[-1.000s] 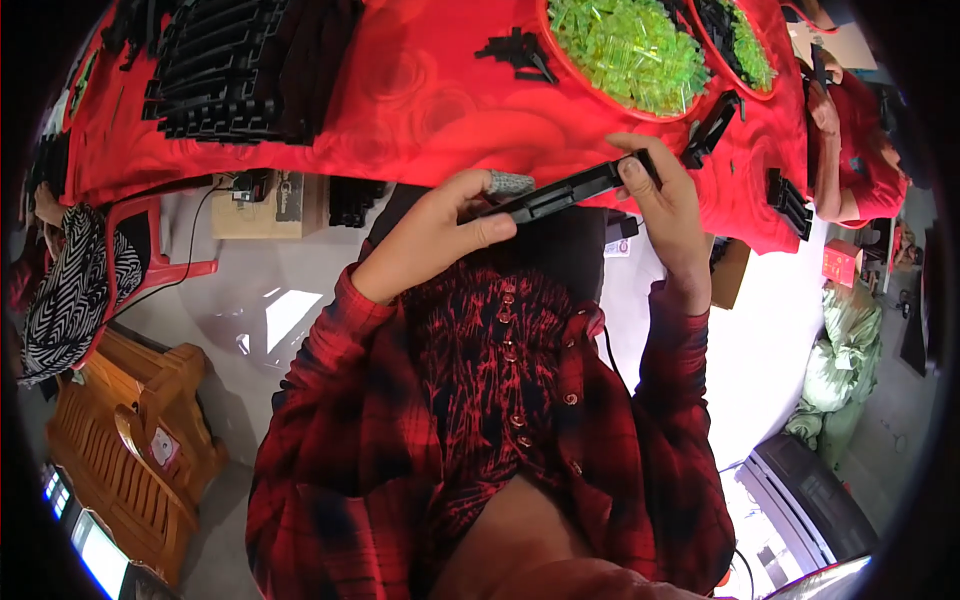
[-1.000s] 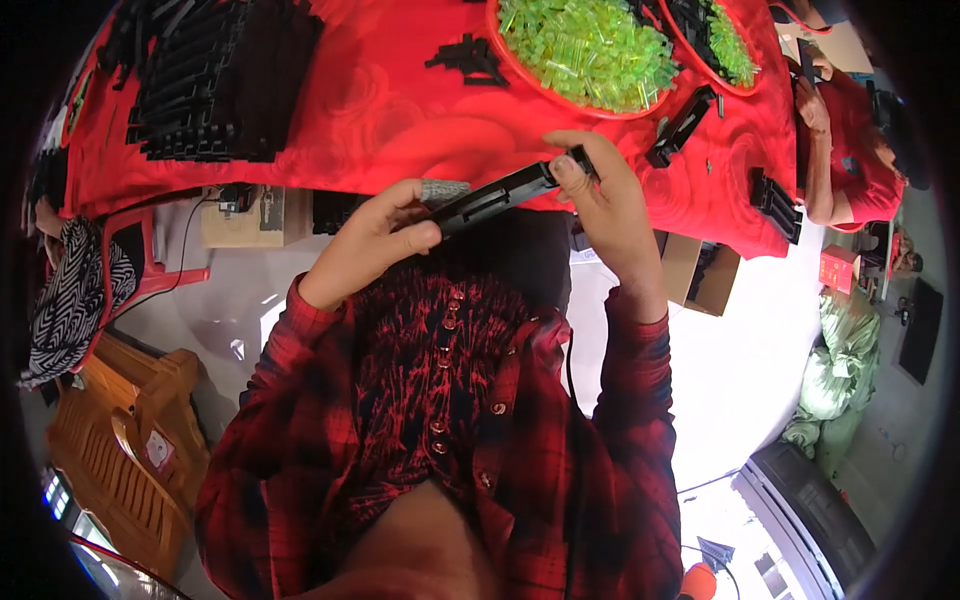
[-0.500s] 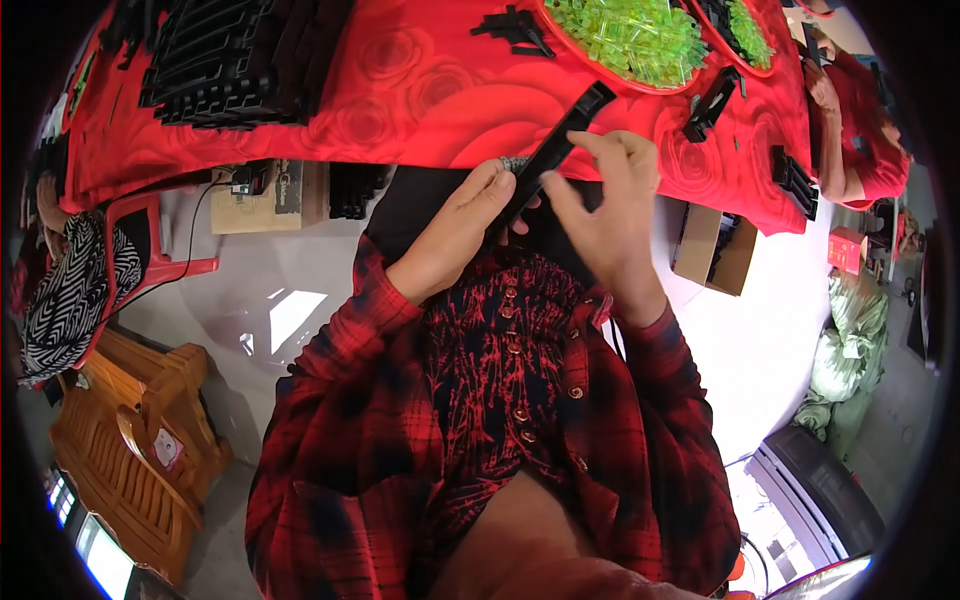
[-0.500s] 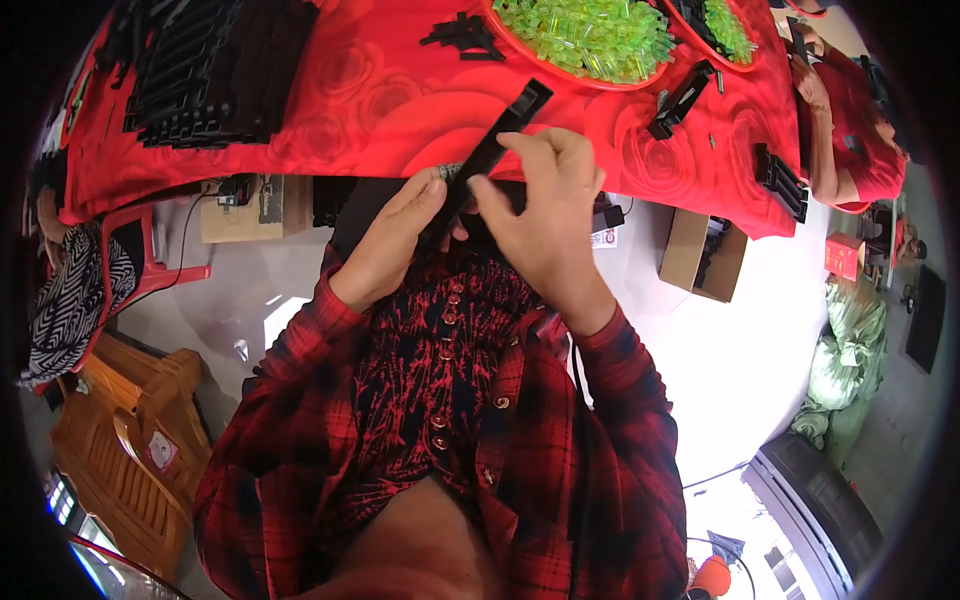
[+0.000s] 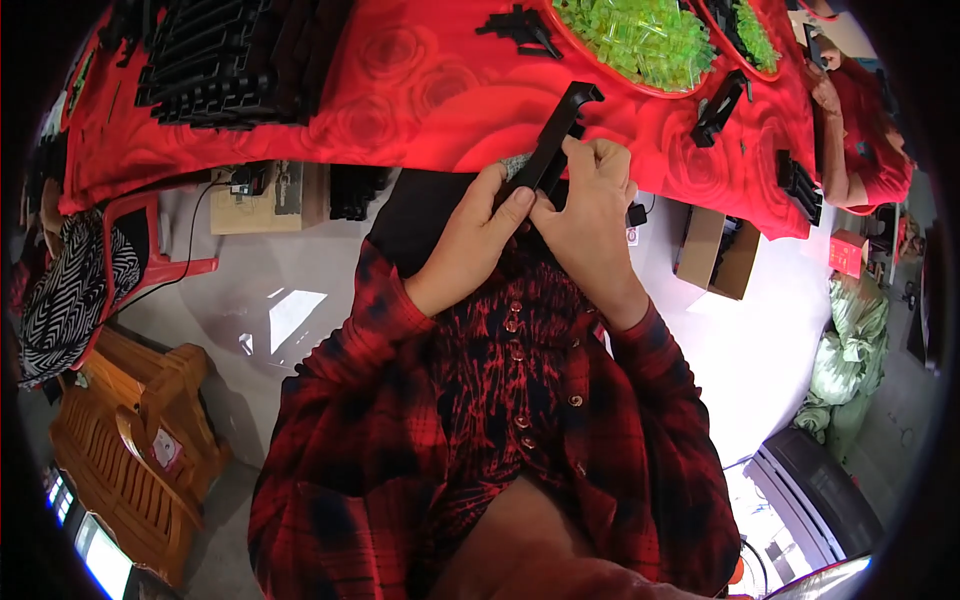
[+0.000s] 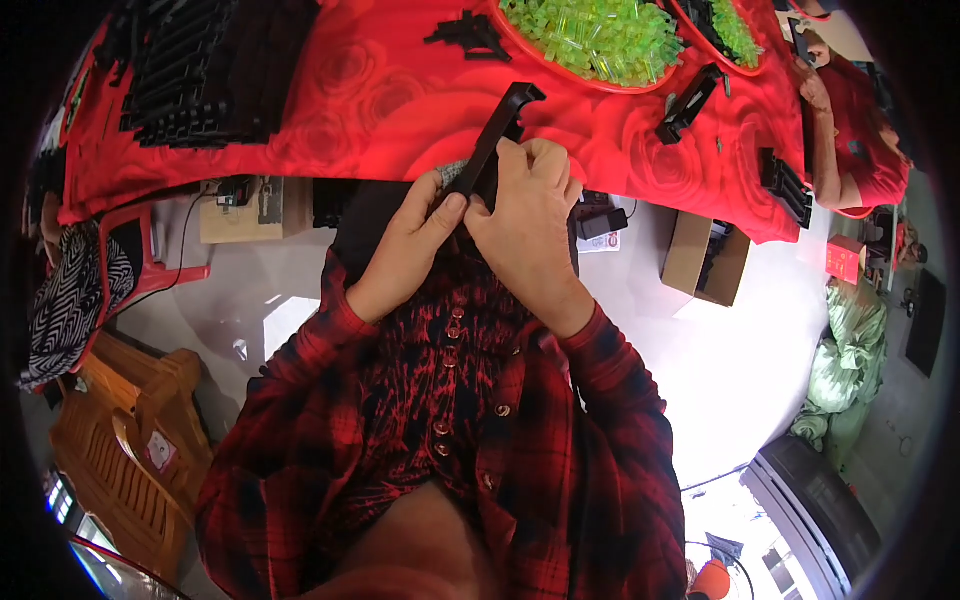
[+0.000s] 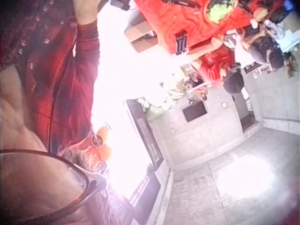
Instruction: The person assembles plastic components by inserting green plastic pieces into black plastic parts and pressing them into place by hand.
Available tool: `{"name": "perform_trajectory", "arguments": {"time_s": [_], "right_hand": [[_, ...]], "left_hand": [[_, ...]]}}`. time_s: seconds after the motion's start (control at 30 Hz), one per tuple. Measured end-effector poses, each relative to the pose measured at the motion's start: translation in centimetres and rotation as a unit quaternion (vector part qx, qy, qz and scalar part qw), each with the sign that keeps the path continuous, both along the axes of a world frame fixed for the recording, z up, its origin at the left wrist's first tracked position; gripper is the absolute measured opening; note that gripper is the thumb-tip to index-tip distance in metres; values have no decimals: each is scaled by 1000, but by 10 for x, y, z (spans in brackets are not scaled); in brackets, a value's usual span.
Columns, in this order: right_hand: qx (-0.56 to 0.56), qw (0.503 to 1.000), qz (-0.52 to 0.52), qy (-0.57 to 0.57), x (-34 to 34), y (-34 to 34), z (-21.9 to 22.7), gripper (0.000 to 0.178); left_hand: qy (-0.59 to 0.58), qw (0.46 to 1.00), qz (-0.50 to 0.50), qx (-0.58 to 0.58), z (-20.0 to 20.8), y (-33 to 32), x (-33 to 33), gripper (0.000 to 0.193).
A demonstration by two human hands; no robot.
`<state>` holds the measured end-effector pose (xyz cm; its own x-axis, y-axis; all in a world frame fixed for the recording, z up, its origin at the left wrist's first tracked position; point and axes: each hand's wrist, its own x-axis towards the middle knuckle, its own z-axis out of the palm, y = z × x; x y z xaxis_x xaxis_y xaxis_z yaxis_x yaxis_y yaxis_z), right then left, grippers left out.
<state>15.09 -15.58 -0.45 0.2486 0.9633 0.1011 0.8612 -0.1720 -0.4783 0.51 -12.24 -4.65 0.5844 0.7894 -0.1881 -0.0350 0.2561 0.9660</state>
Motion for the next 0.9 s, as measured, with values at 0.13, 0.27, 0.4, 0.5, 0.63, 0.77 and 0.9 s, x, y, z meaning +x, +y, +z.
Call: {"name": "perform_trajectory", "arguments": {"time_s": [0.13, 0.27, 0.4, 0.5, 0.63, 0.77, 0.9], "right_hand": [[37, 999, -1, 39, -1, -2, -9, 52], [44, 998, 26, 29, 1, -2, -9, 50], [54, 997, 33, 45, -1, -1, -10, 50], [78, 996, 38, 22, -2, 0, -14, 57], [91, 995, 40, 30, 0, 2, -14, 54], [114, 992, 55, 9, 2, 2, -16, 48], [133, 990, 55, 3, 2, 2, -19, 49]], "left_hand": [[16, 1000, -5, -9, 4, 0, -6, 30], [30, 999, 10, 14, 2, -5, -6, 29], [62, 997, 10, 39, -2, -8, -8, 29], [94, 991, 14, 89, -6, -7, -11, 30], [121, 984, 16, 130, -7, -6, -13, 30], [98, 989, 36, 108, -4, -9, -8, 34], [93, 990, 62, 88, -8, -12, -8, 44]]}}
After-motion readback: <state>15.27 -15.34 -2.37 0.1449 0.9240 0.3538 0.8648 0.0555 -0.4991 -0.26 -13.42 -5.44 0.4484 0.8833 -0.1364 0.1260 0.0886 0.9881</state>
